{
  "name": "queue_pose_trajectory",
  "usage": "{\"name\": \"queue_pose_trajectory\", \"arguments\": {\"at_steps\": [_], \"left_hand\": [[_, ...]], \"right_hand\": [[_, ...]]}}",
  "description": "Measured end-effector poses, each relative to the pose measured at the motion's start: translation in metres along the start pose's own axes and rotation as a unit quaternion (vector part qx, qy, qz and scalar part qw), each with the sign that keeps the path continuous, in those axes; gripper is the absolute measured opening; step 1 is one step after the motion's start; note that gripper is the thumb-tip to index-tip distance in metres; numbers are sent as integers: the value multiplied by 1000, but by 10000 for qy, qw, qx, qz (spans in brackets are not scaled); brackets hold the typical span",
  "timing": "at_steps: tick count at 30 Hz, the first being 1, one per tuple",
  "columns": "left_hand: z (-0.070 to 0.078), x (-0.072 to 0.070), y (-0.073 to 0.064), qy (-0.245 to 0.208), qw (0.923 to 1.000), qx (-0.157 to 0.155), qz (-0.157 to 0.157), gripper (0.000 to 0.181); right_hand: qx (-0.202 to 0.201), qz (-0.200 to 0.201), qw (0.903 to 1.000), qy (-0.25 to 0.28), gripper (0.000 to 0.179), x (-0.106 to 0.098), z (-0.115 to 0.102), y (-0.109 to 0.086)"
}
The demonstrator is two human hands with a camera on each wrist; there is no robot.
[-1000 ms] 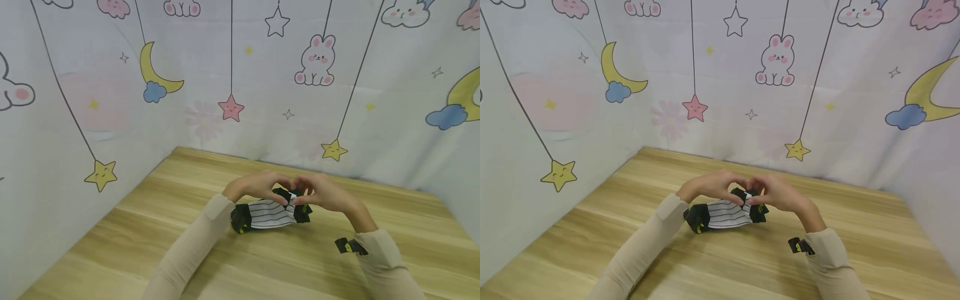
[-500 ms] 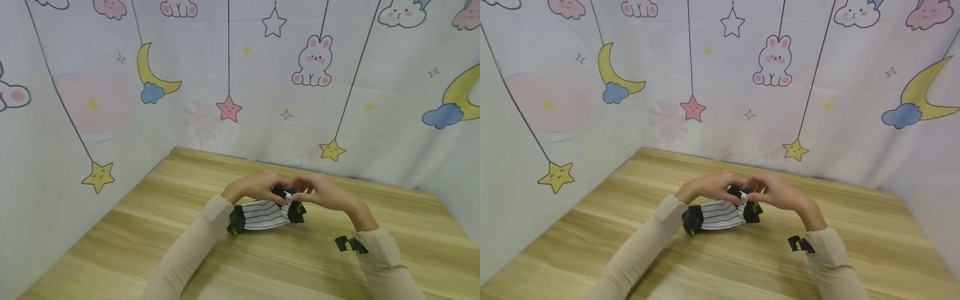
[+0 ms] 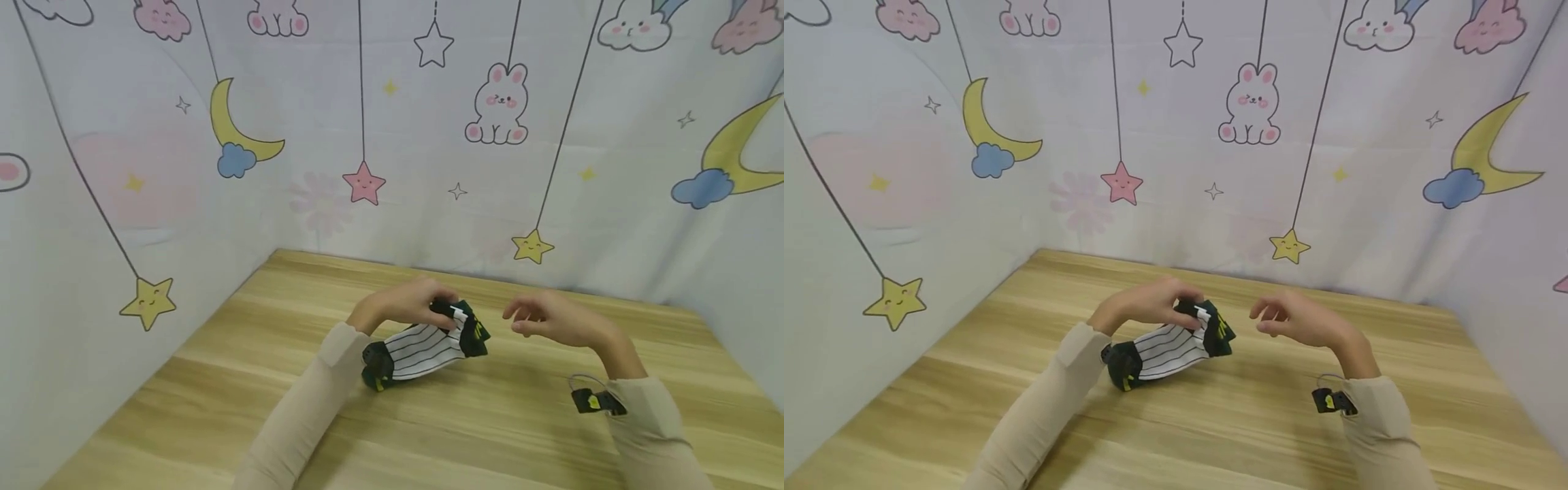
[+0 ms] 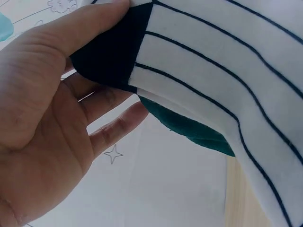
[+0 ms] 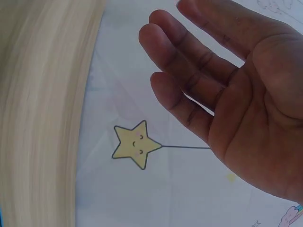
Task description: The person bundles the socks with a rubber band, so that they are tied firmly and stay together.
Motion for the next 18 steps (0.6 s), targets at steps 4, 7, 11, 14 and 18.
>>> {"name": "queue_pose_trajectory", "arguments": {"at_steps": [4, 7, 11, 14, 18], "left_hand": [[5, -5, -3, -144, 9998, 20, 131, 21], [9, -8, 0, -167, 9997, 61, 138, 23], [9, -9, -2, -149, 9998, -77, 46, 17], [6, -10, -6, -135, 9998, -128, 61, 12], [4, -14, -12, -115, 9995, -42, 275, 13]], "right_hand": [[67, -171, 9996, -199, 15, 6, 16, -18], [93, -278, 9993, -252, 10, 11, 32, -38], [-145, -382, 9990, -164, 12, 23, 49, -58], [-180, -436, 9989, 21, 14, 28, 60, -67], [-14, -442, 9989, 137, 12, 27, 73, -75]]}}
Point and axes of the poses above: each hand's wrist, its own y-axis towards the middle knuckle, its own x-axis out of the palm, z = x × y, the point moved 5 cm from there along y, towards the middle knuckle, and after that the axes turned 2 degrees about -x, right-handed, at the moved point
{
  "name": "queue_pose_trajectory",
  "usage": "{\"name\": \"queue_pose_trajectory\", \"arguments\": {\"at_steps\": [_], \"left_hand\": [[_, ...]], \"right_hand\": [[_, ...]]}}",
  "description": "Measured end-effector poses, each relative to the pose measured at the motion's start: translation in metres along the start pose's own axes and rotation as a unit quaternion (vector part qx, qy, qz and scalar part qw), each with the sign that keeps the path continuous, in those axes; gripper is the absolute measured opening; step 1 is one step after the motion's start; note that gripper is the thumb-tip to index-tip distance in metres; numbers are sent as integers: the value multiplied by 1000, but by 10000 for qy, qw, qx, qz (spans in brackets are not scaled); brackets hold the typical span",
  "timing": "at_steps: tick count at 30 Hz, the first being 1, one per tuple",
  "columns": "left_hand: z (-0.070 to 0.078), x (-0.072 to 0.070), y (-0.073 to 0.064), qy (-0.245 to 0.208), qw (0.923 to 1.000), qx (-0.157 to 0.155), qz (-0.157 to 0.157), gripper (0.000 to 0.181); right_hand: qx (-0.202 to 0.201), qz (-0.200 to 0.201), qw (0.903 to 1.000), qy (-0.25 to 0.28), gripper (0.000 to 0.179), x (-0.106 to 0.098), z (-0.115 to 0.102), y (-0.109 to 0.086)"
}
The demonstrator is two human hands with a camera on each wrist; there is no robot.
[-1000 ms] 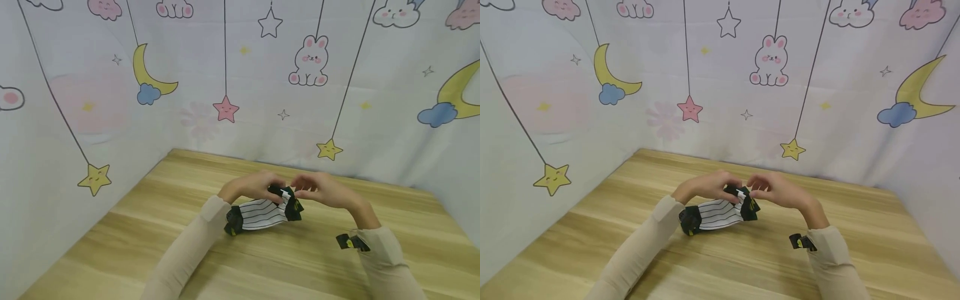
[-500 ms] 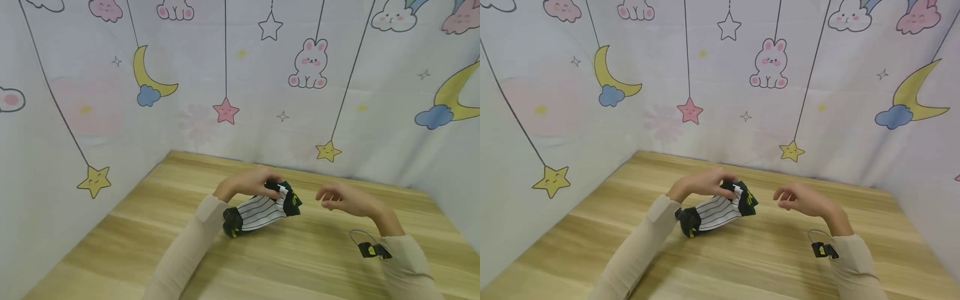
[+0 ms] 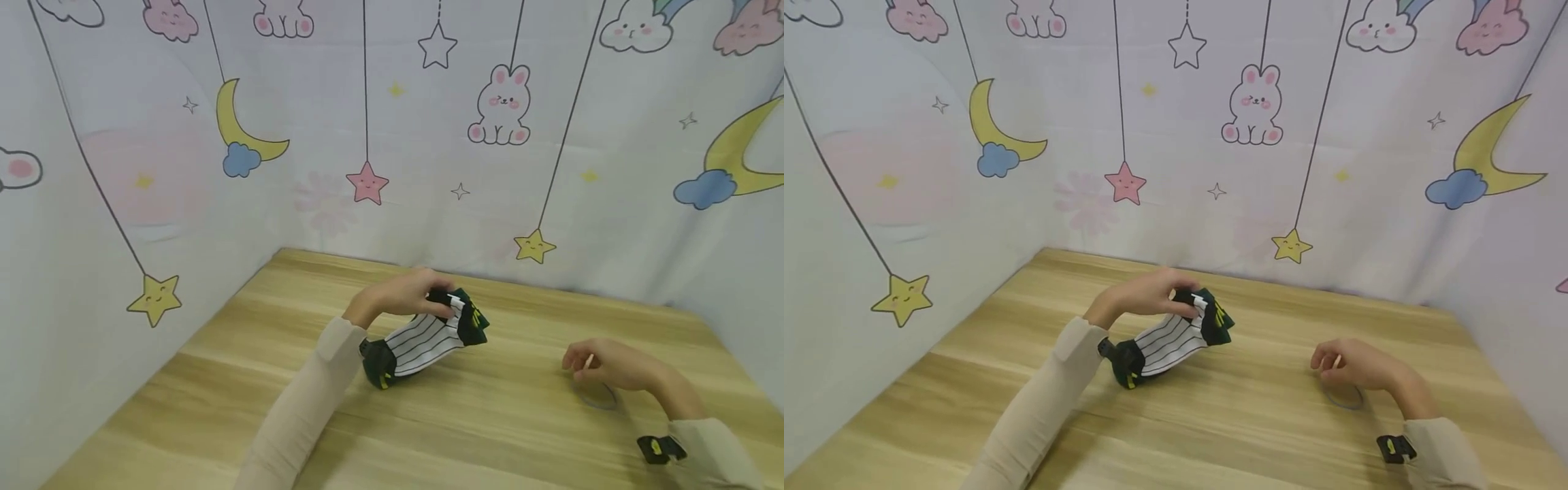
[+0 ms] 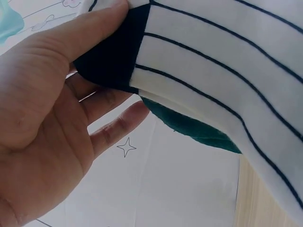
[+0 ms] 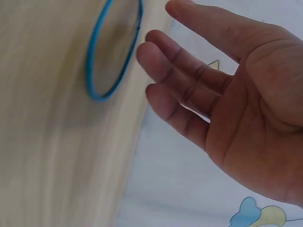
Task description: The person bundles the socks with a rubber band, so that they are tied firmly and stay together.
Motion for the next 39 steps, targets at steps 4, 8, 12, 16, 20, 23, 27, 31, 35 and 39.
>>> {"name": "queue_pose_trajectory", "arguments": {"at_steps": [4, 8, 12, 16, 20, 23, 27, 31, 35, 39], "left_hand": [[-1, -4, -3, 106, 9999, -69, 94, 15], [-1, -5, -3, 143, 9997, -107, 144, 16], [-1, -6, -5, 44, 9995, -97, 286, 17], [-3, -7, -9, -306, 9984, -206, 436, 24], [-2, -9, -9, -638, 9958, -306, 574, 33], [0, -9, -4, -627, 9954, -300, 653, 34], [4, -9, 1, -568, 9958, -211, 688, 31], [4, -10, 1, -618, 9955, -157, 704, 26], [4, -13, -4, -604, 9953, -169, 739, 23], [3, -17, -11, -536, 9954, -209, 769, 22]], "right_hand": [[-39, 172, 9997, -138, 8, -3, 7, -8], [-282, 163, 9994, -77, 5, 0, 11, -17], [-538, 165, 9984, 77, 4, 4, 15, -23], [-550, 287, 9980, 142, 7, 6, 18, -25], [-263, 440, 9987, 13, 10, 4, 23, -29], [250, 537, 9981, -181, 19, 4, 31, -35], [754, 651, 9937, -505, 17, 2, 39, -43], [866, 575, 9930, -568, 11, 4, 40, -44], [947, 413, 9938, -422, 10, 7, 39, -40], [850, 329, 9949, -422, 12, 9, 37, -33]]}}
Point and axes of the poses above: each hand's wrist, its own y-axis towards the middle knuckle, its own x-axis out of the palm, z = x × y, the point moved 5 cm from there along y, towards the middle knuckle, and after that the axes turned 2 degrees about -x, right-handed, at the moved point
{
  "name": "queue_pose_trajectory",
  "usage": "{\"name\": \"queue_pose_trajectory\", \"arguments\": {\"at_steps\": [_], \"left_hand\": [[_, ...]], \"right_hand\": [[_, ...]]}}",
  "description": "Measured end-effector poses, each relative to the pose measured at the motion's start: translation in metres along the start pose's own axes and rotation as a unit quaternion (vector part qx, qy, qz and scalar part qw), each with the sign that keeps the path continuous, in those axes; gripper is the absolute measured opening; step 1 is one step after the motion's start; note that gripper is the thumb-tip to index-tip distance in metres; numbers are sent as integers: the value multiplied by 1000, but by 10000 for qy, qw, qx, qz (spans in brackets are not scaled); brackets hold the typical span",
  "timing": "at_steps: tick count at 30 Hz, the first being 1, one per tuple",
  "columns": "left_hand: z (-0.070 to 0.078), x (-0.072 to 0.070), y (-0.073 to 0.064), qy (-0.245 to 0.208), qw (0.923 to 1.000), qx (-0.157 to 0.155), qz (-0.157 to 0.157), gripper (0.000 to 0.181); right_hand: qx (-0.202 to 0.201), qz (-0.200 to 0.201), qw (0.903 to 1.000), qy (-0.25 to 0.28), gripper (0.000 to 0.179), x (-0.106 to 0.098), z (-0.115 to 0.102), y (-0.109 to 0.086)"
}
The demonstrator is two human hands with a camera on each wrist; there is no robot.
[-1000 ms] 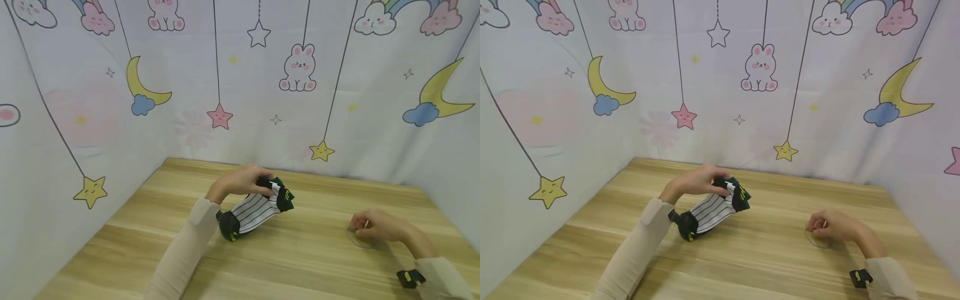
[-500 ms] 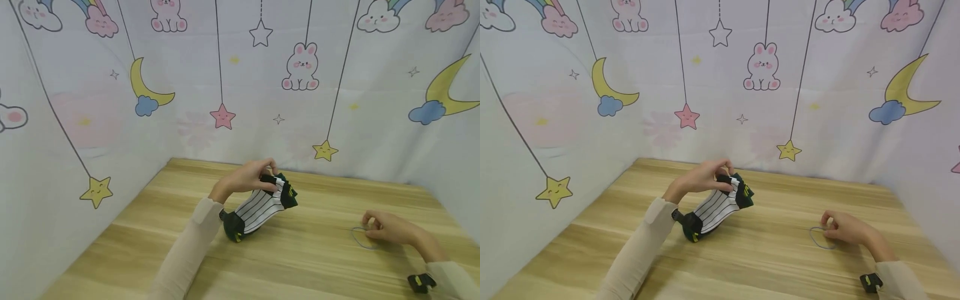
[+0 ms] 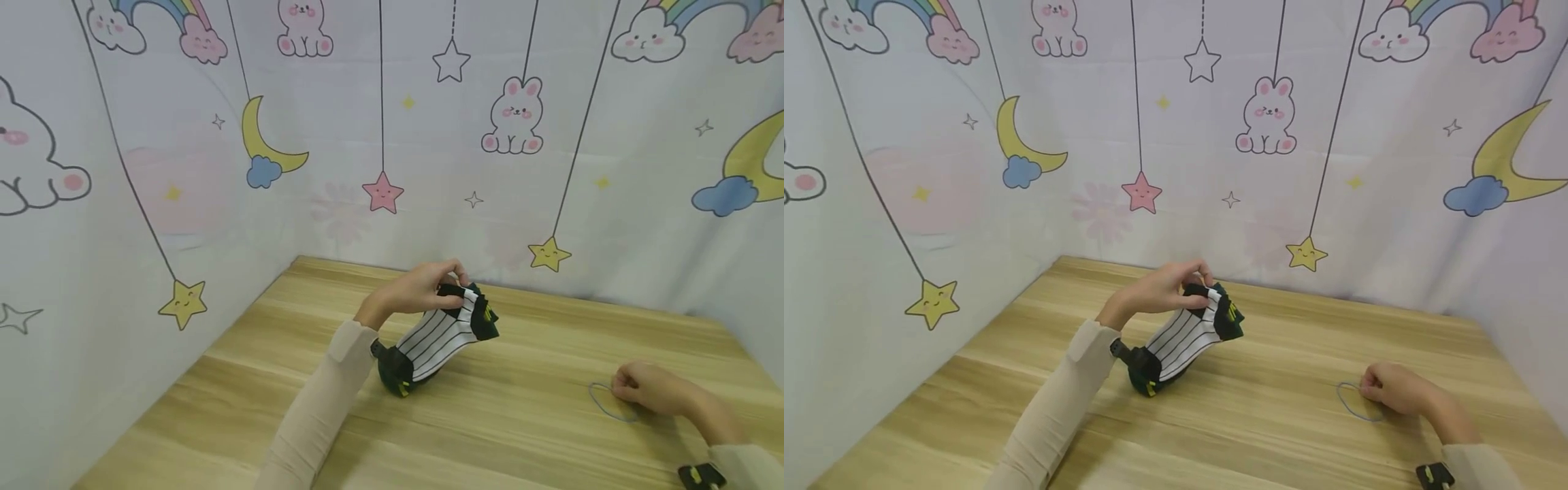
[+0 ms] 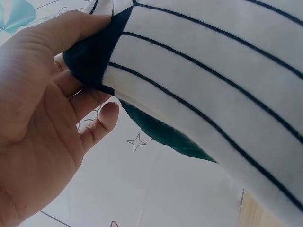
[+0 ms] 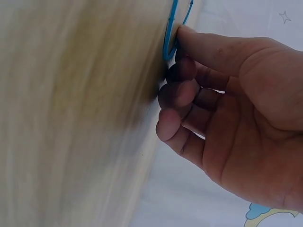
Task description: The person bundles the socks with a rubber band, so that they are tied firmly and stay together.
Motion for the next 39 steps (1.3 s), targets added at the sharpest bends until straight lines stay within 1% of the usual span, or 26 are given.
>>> {"name": "queue_pose_trajectory", "arguments": {"at_steps": [4, 6, 8, 11, 13, 15, 18, 20, 24, 29, 33, 36, 39], "left_hand": [[0, -1, -1, -27, 10000, -71, -21, 20], [0, -2, -1, -10, 9999, -108, -25, 20], [0, -3, -1, 7, 9999, -122, -9, 20], [-1, -4, -1, 31, 9999, -122, 7, 20], [-1, -5, -1, 24, 9999, -101, 1, 21], [-1, -5, 0, 22, 10000, -72, -21, 21], [-1, -5, 0, 19, 10000, -50, -38, 21], [-1, -5, 1, 14, 10000, -40, -46, 21], [-1, -4, 0, -12, 10000, -12, -92, 21], [-1, -4, 0, -17, 10000, 15, -92, 21], [-1, -4, -1, 37, 10000, -39, -57, 21], [-1, -4, -1, 38, 10000, -49, -50, 21], [0, -4, -1, -15, 10000, -28, -53, 20]], "right_hand": [[-228, 36, 9997, -119, 14, 1, -4, 1], [-346, 103, 9992, -193, 15, 0, -8, 2], [-550, 213, 9981, -190, 15, -1, -15, 4], [-912, 353, 9952, 39, 14, -5, -27, 8], [-1060, 363, 9933, 297, 13, -9, -34, 10], [-1004, 338, 9929, 538, 12, -13, -40, 12], [-805, 400, 9939, 641, 11, -20, -45, 13], [-707, 468, 9946, 604, 10, -23, -47, 14], [-752, 601, 9943, 451, 9, -28, -52, 15], [-816, 540, 9934, 595, 7, -34, -60, 17], [-646, 509, 9943, 672, 10, -40, -66, 20], [-624, 562, 9938, 727, 12, -45, -70, 24], [-721, 651, 9915, 871, 13, -51, -75, 29]]}}
Point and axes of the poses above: each hand's wrist, its own y-axis towards the middle knuckle, its own x-axis out of the palm, z = x × y, the point moved 5 cm from there along y, towards the middle knuckle, and after that the axes turned 2 degrees about -x, right-handed, at the moved point
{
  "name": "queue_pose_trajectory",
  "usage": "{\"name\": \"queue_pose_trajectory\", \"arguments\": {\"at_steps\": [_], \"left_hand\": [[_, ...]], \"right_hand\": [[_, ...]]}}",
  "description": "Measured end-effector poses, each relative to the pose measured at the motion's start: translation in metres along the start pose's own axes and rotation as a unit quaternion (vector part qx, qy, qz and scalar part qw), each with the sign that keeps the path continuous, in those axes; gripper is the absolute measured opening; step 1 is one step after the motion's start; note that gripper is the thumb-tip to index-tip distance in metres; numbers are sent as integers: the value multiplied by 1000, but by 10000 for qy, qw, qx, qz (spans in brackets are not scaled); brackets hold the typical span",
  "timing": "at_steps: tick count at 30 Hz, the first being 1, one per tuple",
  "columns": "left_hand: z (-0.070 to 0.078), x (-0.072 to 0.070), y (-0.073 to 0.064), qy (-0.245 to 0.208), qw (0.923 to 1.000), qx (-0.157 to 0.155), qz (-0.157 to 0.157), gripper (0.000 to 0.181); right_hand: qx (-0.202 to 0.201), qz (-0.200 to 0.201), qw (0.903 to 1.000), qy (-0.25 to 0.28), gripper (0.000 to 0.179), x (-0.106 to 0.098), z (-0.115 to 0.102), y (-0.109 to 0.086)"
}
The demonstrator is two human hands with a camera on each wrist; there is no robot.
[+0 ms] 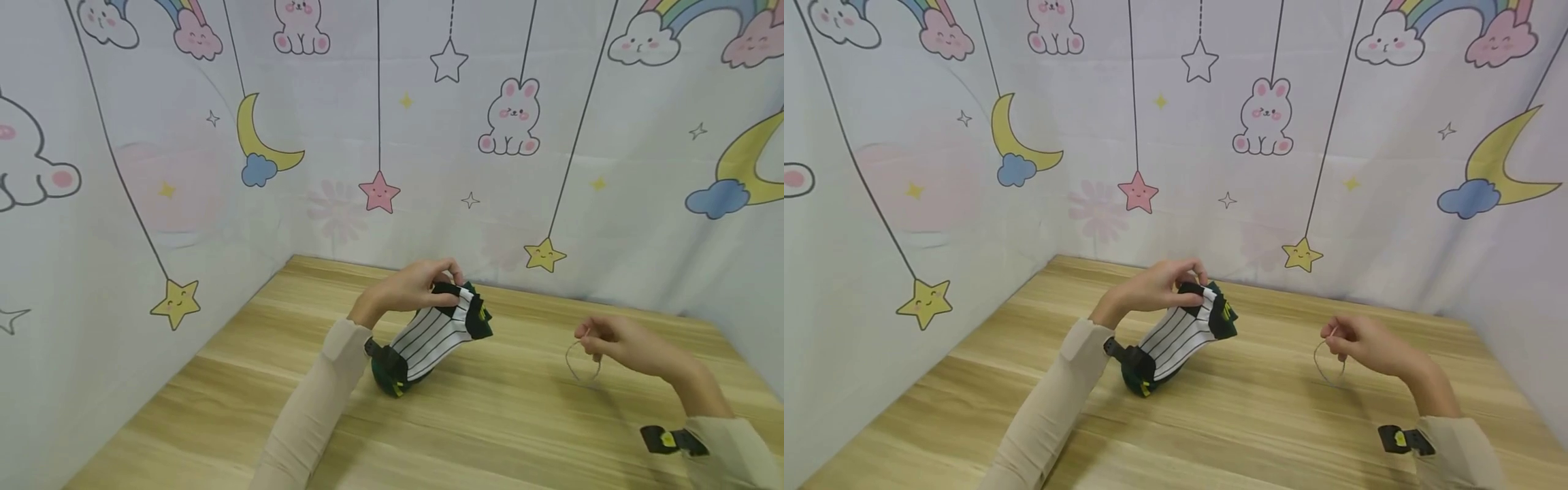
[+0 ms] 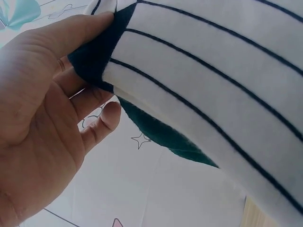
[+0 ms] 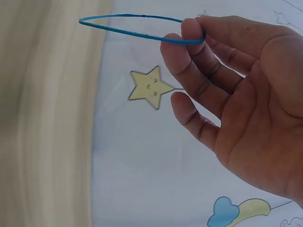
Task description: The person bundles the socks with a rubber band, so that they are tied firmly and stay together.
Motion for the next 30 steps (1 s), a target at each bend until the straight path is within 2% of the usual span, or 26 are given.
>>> {"name": "queue_pose_trajectory", "arguments": {"at_steps": [7, 17, 22, 30], "left_hand": [[0, -1, -2, -94, 9999, 32, 27, 20], [1, -2, -3, -157, 9998, -3, 86, 20], [2, -3, -1, -194, 9997, 75, 107, 21], [2, -4, -2, -204, 9996, 123, 174, 21]], "right_hand": [[113, 237, 9995, 156, 15, -12, -21, 23], [241, 532, 9975, 392, 24, -17, -43, 52], [101, 685, 9939, 856, 29, -19, -53, 63], [-353, 804, 9812, 1719, 31, -16, -68, 73]]}}
Point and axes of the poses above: each hand's wrist, its own y-axis towards the middle knuckle, its own x-axis out of the palm, z = x × y, the point moved 5 cm from there along y, towards the middle knuckle, and after that the axes turned 2 degrees about -x, right-handed, at the moved point
